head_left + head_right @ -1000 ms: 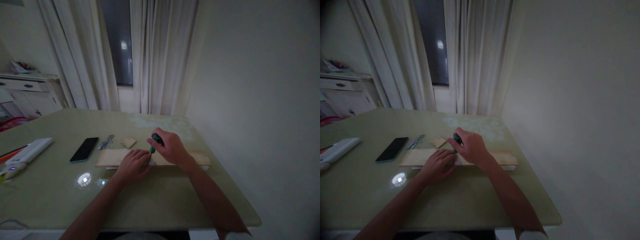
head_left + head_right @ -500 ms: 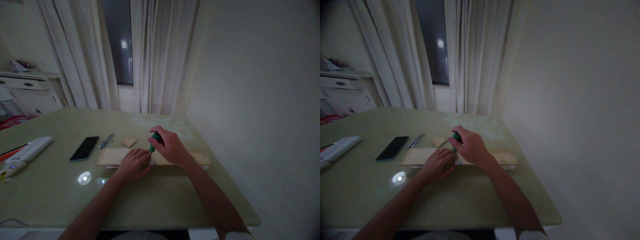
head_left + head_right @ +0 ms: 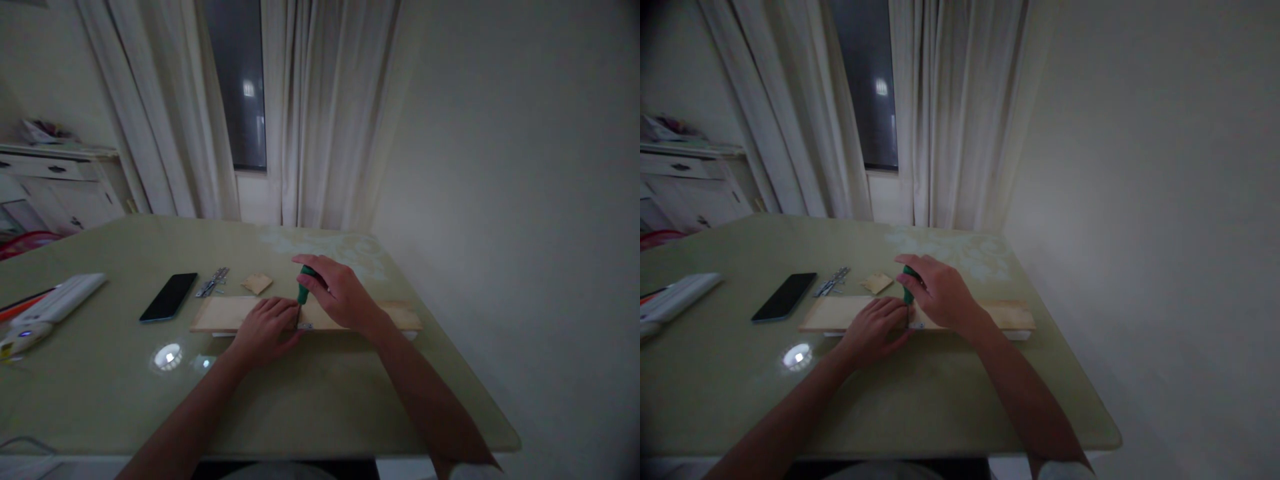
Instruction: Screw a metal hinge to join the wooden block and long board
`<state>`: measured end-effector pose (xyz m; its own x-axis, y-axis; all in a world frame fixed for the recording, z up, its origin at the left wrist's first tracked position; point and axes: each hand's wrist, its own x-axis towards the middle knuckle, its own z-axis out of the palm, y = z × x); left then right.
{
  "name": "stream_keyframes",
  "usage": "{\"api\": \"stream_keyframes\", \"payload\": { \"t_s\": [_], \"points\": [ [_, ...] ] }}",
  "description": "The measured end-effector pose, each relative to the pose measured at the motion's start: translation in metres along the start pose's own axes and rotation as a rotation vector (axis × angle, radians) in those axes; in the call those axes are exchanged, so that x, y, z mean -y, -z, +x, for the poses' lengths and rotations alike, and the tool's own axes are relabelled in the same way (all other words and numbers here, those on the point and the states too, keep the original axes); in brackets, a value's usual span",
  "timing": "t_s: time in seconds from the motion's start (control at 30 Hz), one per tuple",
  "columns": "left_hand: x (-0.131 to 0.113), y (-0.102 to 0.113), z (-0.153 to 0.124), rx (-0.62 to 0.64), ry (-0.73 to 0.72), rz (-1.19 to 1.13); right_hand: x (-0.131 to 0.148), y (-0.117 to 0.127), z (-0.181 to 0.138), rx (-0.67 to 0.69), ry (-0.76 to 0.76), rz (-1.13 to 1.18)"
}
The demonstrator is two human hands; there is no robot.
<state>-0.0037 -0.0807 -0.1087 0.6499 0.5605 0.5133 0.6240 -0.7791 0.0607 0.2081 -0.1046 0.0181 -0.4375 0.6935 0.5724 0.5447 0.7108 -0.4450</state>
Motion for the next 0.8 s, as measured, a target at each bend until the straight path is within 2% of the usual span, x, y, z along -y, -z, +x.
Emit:
{"api": "stream_keyframes", "payload": {
  "t_s": [0.27, 0.47, 0.67, 0.8],
  "points": [
    [-0.0001, 0.0001, -0.0015, -0.005, 0.006, -0.002, 0.0013, 0.0014, -0.0001, 0.012, -0.001, 0.001],
    [0.0011, -0.0017, -0.0014, -0.013, -0.002, -0.012, 0.0011, -0.0001, -0.0009, -0.037, -0.093, -0.159],
    [0.0012, -0.0021, -0.0019, -0.006, 0.011, -0.013, 0.0001, 0.0018, -0.0003, 0.038, 0.047, -0.073],
    [0.0012, -0.0026, -0.0021, -0.004, 0.01, -0.023, 0.0008, 0.0002, 0.0001, 0.027, -0.012, -0.149]
  ]
}}
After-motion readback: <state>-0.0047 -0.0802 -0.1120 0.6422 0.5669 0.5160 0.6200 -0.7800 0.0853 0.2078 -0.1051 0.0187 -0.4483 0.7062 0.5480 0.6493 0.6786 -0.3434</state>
